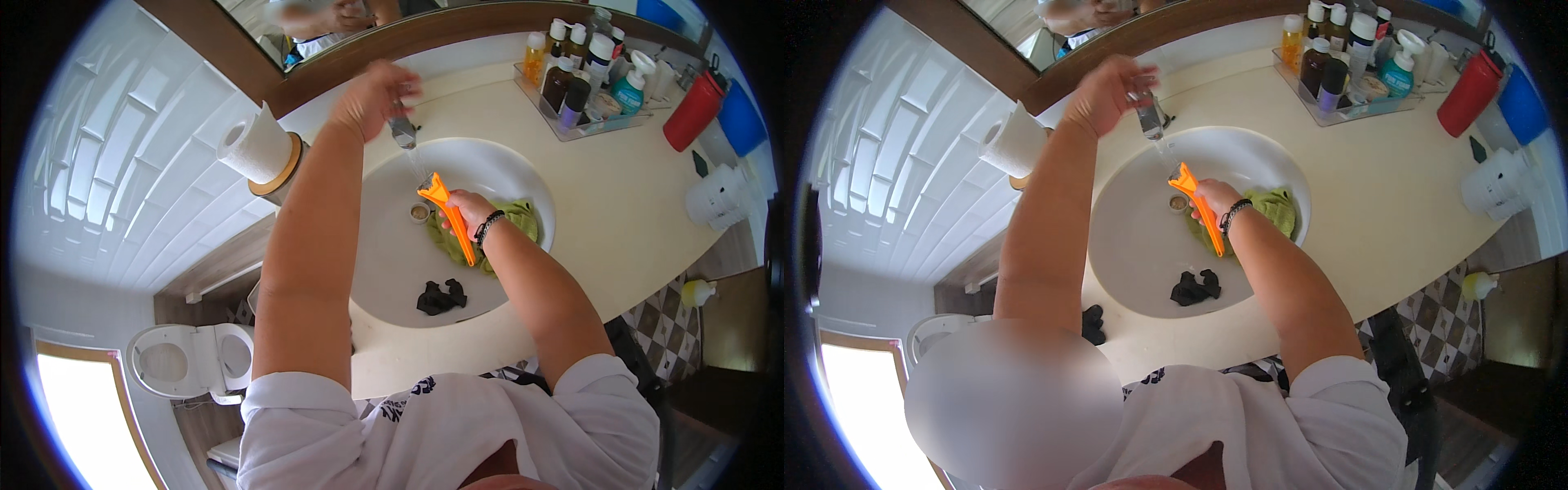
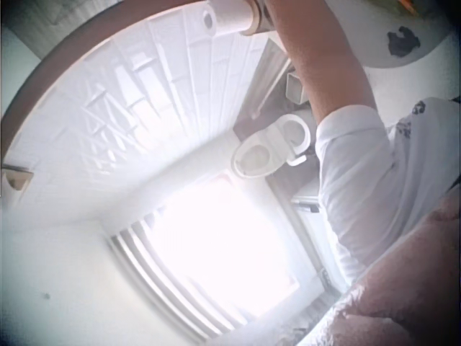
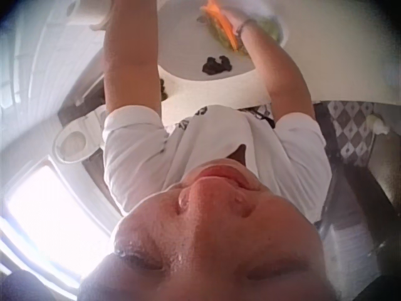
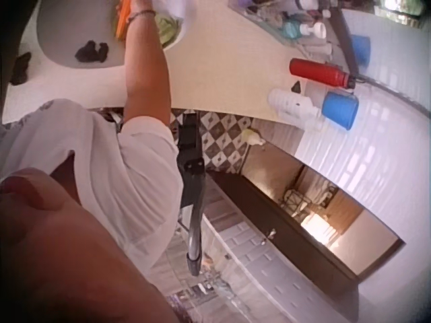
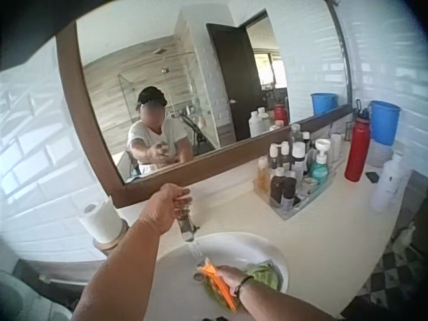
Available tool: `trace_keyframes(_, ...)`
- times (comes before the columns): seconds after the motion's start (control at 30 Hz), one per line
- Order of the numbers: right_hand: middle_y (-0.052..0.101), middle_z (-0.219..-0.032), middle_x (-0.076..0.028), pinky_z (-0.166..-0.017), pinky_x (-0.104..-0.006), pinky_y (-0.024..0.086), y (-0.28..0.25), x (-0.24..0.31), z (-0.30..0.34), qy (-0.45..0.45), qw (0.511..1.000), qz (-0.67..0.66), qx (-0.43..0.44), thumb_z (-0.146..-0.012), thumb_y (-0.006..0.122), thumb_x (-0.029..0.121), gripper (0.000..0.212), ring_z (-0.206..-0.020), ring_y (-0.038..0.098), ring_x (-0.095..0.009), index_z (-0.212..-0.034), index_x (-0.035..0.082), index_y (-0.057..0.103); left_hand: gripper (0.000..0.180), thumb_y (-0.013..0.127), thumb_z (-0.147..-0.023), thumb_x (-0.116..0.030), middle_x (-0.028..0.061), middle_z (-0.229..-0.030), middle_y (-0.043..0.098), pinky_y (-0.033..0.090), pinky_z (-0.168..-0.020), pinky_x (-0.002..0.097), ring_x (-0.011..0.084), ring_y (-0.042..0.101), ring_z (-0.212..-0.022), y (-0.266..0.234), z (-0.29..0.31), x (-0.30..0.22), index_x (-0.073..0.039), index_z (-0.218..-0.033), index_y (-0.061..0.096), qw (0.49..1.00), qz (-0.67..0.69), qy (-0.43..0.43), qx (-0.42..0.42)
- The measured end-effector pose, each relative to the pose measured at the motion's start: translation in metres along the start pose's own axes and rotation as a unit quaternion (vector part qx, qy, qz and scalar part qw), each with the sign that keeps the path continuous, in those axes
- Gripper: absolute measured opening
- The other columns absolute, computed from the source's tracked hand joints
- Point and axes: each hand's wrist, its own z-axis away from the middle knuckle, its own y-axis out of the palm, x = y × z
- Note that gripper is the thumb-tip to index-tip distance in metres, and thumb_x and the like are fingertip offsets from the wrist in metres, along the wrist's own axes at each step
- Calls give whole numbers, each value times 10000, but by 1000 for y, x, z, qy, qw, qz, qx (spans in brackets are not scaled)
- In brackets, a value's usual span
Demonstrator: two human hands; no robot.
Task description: The person works on a flexible metal water supply line in a bathroom, using a pipe wrench to tighten a fitting. They move around the small space, handling the pipe and wrench, and briefly interact with a bucket and a cloth near the sink.
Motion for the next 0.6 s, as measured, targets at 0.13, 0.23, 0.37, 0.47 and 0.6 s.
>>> trace_keyframes(0.13,516,-778,-73,-518,-334,424,4,0,-25,1,1000,9,12,-747,450,174,300,-594,511,-195,-1034,87,466,232,549,-735,-247,63,-816,585,443,-634,298,138,550,-750,-15,33,74,-40,-841,545,953,-230,-193,27)
trace_keyframes(0.23,514,-778,-74,-504,-334,428,9,-1,-29,7,998,57,15,-746,457,175,295,-573,504,-190,-1025,80,467,194,533,-727,-203,85,-790,606,462,-608,294,158,579,-729,-32,34,135,-41,-817,590,912,-342,-211,-77)
trace_keyframes(0.37,512,-777,-66,-494,-328,419,-7,-5,-34,14,993,113,2,-732,466,178,313,-547,490,-174,-1030,83,460,215,527,-711,-204,118,-864,615,470,-661,328,227,594,-793,-33,22,175,-57,-834,624,774,-630,-62,-33)
trace_keyframes(0.47,504,-769,-50,-501,-320,398,-10,-1,-27,23,984,178,-20,-718,461,166,331,-542,477,-157,-1043,106,445,246,516,-718,-241,108,-896,608,461,-701,355,282,571,-831,-24,14,176,-70,-859,622,706,-697,-89,82)
trace_keyframes(0.6,518,-811,-56,-521,-327,425,-22,8,-22,15,976,216,-11,-695,477,170,357,-599,517,-169,-1043,90,453,245,572,-692,-228,104,-898,597,449,-709,330,243,565,-837,-16,14,159,-58,-863,617,780,-615,-69,97)
